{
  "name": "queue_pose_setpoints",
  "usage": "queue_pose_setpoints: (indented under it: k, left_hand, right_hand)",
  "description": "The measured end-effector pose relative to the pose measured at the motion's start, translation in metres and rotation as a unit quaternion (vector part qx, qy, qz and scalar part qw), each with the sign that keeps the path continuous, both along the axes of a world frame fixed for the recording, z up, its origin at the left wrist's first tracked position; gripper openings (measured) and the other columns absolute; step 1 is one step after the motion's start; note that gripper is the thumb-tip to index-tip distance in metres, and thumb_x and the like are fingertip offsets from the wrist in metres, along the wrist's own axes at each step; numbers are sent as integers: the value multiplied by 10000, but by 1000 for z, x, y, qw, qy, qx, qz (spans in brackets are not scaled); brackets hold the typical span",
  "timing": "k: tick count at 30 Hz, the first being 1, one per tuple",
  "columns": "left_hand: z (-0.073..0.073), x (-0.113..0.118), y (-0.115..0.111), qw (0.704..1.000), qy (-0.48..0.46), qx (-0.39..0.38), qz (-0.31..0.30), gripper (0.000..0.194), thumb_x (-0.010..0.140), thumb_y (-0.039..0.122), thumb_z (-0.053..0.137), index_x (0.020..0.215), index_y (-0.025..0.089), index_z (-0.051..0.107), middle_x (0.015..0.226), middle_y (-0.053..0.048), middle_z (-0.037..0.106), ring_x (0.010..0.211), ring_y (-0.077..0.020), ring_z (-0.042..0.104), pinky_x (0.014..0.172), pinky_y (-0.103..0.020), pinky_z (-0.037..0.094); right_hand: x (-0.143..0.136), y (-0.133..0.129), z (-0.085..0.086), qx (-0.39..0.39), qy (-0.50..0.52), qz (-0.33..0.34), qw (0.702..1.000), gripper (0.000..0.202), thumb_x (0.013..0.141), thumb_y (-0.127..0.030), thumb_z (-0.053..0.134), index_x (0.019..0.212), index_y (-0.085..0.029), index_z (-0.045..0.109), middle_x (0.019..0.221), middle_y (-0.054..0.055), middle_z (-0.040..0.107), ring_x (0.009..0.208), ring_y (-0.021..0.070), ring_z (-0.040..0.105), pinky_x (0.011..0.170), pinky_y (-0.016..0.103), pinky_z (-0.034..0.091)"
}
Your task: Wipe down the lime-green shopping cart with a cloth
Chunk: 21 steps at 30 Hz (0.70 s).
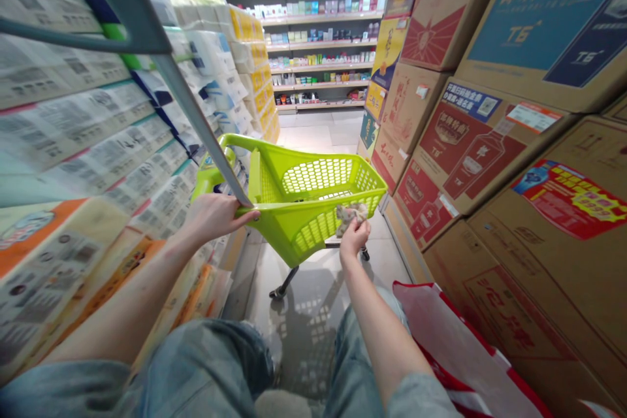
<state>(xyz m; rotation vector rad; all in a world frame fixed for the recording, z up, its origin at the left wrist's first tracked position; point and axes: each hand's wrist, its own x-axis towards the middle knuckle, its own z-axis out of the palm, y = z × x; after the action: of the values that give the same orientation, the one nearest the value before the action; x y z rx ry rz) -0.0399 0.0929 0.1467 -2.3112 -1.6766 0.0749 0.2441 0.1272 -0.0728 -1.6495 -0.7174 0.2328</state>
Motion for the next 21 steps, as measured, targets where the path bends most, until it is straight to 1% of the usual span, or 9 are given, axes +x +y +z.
queue_pose_setpoints:
  k: [1, 2, 5, 7, 10, 13, 15, 18, 21]
  left_hand:
    - [0, 0, -1, 1000, -2, 1, -1, 747, 819, 704, 217, 885, 162, 725, 744, -160, 680, 737, -297, 647, 604, -312, 378]
    - [0, 1, -1, 1000, -5, 1, -1, 750, 817, 706, 218, 874, 156, 726, 743, -163, 679, 739, -297, 647, 607, -313, 380]
    - [0, 3, -2, 1000, -22, -1, 1, 749, 811, 708, 235, 871, 146, 726, 748, -169, 679, 745, -295, 646, 620, -313, 387]
    - [-1, 4, -2, 1000, -28, -1, -2, 741, 811, 706, 242, 890, 149, 725, 754, -167, 683, 743, -293, 646, 620, -311, 389]
    - [-2, 5, 0, 1000, -15, 3, -9, 745, 816, 706, 227, 889, 157, 724, 746, -161, 685, 729, -295, 649, 604, -310, 389]
    - [-3, 5, 3, 1000, 5, 12, -11, 758, 818, 712, 208, 866, 160, 724, 733, -158, 685, 715, -300, 651, 585, -310, 385]
    - [-3, 5, 5, 1000, 9, 19, -9, 769, 813, 722, 203, 863, 160, 725, 738, -159, 686, 716, -303, 652, 578, -309, 383]
    - [-4, 4, 6, 1000, 3, 21, -4, 789, 799, 741, 200, 872, 159, 730, 738, -162, 687, 721, -306, 653, 577, -312, 383]
    - [-4, 3, 6, 1000, -3, 21, 3, 804, 789, 754, 202, 869, 155, 734, 725, -165, 683, 718, -310, 651, 580, -317, 382]
  right_hand:
    - [5, 5, 1, 4, -19, -5, 1000, 332, 815, -317, 414, 986, -118, 618, 1040, 184, 582, 1017, 269, 540, 943, 407, 397]
    - [6, 10, 1, 5, -41, 12, 999, 329, 800, -289, 420, 994, -112, 619, 1063, 186, 562, 1041, 268, 527, 961, 400, 387]
    - [-1, 16, -3, 1, -106, 98, 989, 317, 769, -203, 397, 970, -111, 624, 1087, 175, 529, 1073, 252, 509, 977, 380, 379]
    - [-7, 16, -7, -5, -140, 122, 983, 307, 769, -170, 377, 947, -118, 622, 1099, 168, 517, 1089, 244, 497, 977, 371, 377]
    - [-3, 16, -8, -30, -193, 143, 970, 284, 775, -152, 386, 951, -136, 607, 1112, 158, 515, 1077, 240, 495, 947, 361, 387]
    - [10, 20, -1, -67, -241, 183, 951, 259, 784, -166, 411, 967, -156, 593, 1109, 150, 536, 1022, 236, 511, 873, 340, 406]
    - [16, 25, 6, -88, -245, 195, 946, 232, 783, -187, 420, 934, -160, 594, 1051, 139, 570, 952, 226, 530, 814, 316, 410]
    - [19, 30, 16, -105, -213, 190, 952, 187, 765, -223, 429, 829, -166, 595, 867, 99, 616, 805, 204, 540, 720, 282, 398]
    - [18, 30, 21, -120, -177, 185, 959, 162, 747, -274, 453, 725, -177, 582, 696, 53, 601, 668, 182, 513, 622, 260, 364]
